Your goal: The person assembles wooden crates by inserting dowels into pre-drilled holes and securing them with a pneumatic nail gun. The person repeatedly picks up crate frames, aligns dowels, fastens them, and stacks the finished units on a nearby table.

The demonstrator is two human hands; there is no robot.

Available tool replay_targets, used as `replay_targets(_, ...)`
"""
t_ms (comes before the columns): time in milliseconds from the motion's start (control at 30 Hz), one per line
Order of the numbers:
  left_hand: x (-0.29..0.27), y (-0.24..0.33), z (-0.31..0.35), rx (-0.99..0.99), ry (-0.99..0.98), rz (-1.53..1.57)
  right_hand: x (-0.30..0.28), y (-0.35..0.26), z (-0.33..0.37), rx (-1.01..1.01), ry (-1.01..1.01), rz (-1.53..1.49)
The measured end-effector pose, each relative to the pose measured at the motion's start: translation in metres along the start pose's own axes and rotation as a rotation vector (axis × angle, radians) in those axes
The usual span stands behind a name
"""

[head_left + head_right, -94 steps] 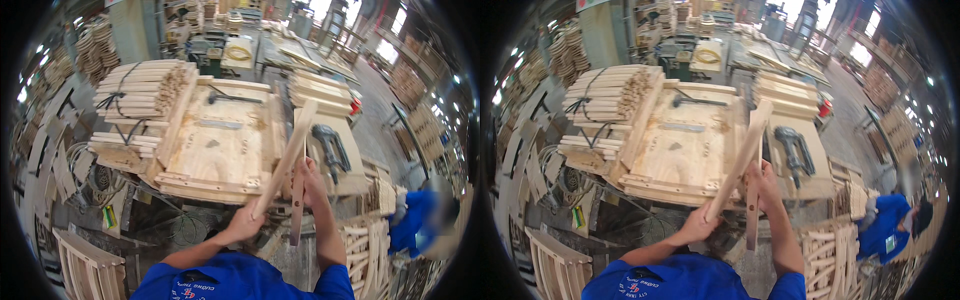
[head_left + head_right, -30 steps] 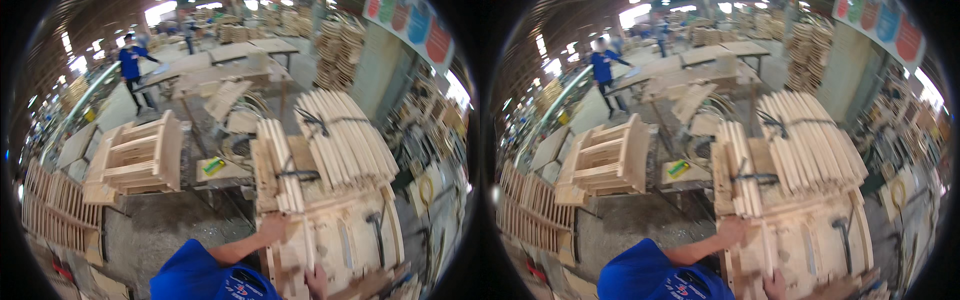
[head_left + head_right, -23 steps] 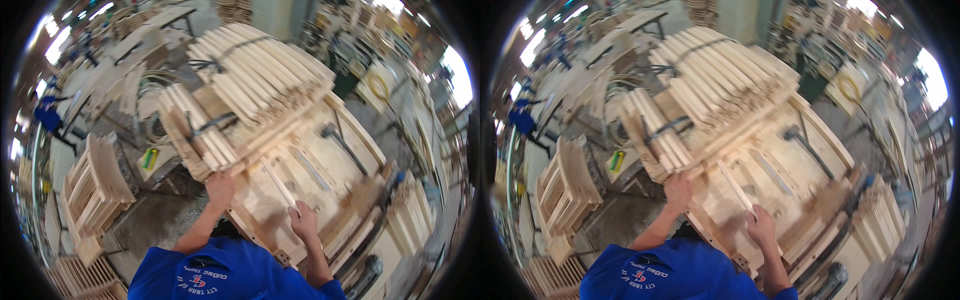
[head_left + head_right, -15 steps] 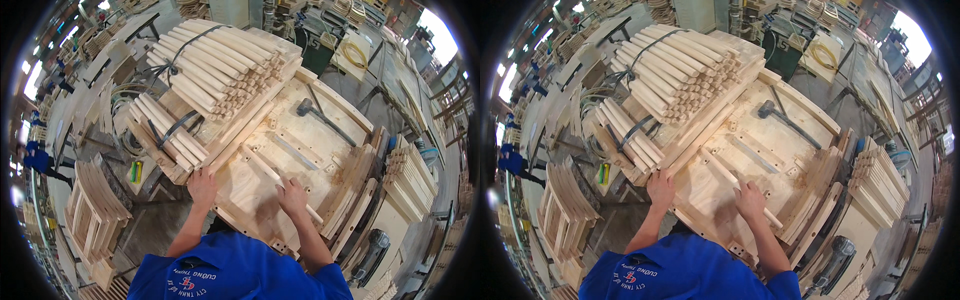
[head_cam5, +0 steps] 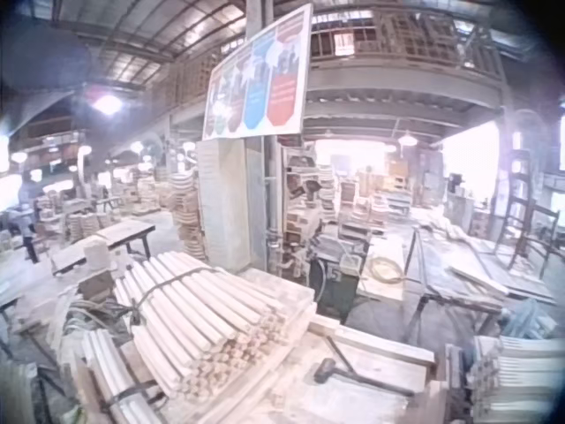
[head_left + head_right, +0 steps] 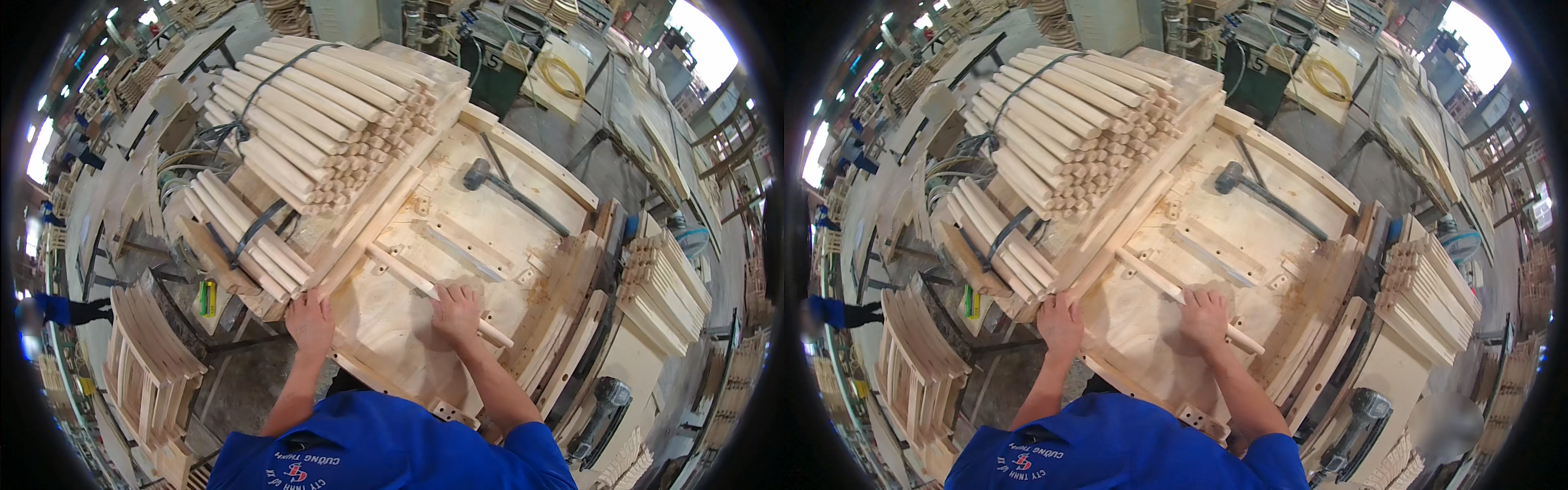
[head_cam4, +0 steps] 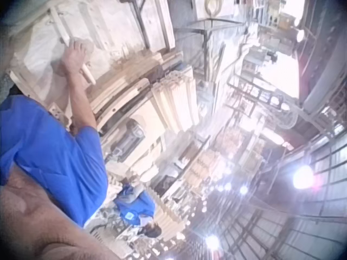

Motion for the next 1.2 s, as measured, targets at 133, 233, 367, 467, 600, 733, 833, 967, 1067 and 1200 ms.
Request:
replay_targets(133, 0.001, -0.004, 0.002, -0.001, -0.003, -0.031, 0.005, -0.009, -0.002, -0.007, 0.04, 0.034)
replay_targets(233, 0.004, 0.006, -0.011, 0.03, -0.024, -0.009, 0.008, 0.002, -0.001, 0.005, 0.063, 0.039)
replay_targets(367, 0.002, 0.003, -0.012, 0.101, -0.036, 0.111, 0.018, 0.012, 0.002, 0.002, 0.016, -0.046)
replay_targets(467, -0.005, -0.012, 0.005, 0.046, -0.064, 0.165, -0.041, 0.023, 0.0, 0.146, 0.161, -0.052)
replay_targets(600, -0.028, -0.004, 0.023, 0.263, 0.05, 0.213, -0.19, 0.123, 0.012, 0.321, 0.496, 0.204)
replay_targets(733, -0.029, 0.018, 0.026, 0.405, 0.01, 0.316, -0.324, 0.21, 0.053, 0.615, 0.518, 0.747)
replay_targets(833, -0.024, 0.051, 0.02, 0.491, -0.076, 0.492, -0.358, 0.224, 0.045, 0.605, 0.438, 0.73)
replay_targets(967, -0.016, 0.111, 0.011, 0.594, -0.173, 0.712, -0.367, 0.211, 0.033, 0.379, 0.321, 0.845)
replay_targets(1067, -0.012, 0.16, 0.002, 0.624, -0.293, 0.934, -0.359, 0.161, 0.017, 0.151, 0.343, 0.803)
replay_targets(1200, -0.004, 0.234, -0.004, 0.418, -0.822, 1.152, -0.375, 0.033, -0.008, -0.122, 0.482, 0.696)
Point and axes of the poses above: each hand's wrist, its own z-axis away from the middle knuckle, its own x-axis out of the palm, y = z × x, the point moved 7 cm from there along -z, towards the middle knuckle, and after that the axes turned 5 degrees about z, right-handed, at the moved point
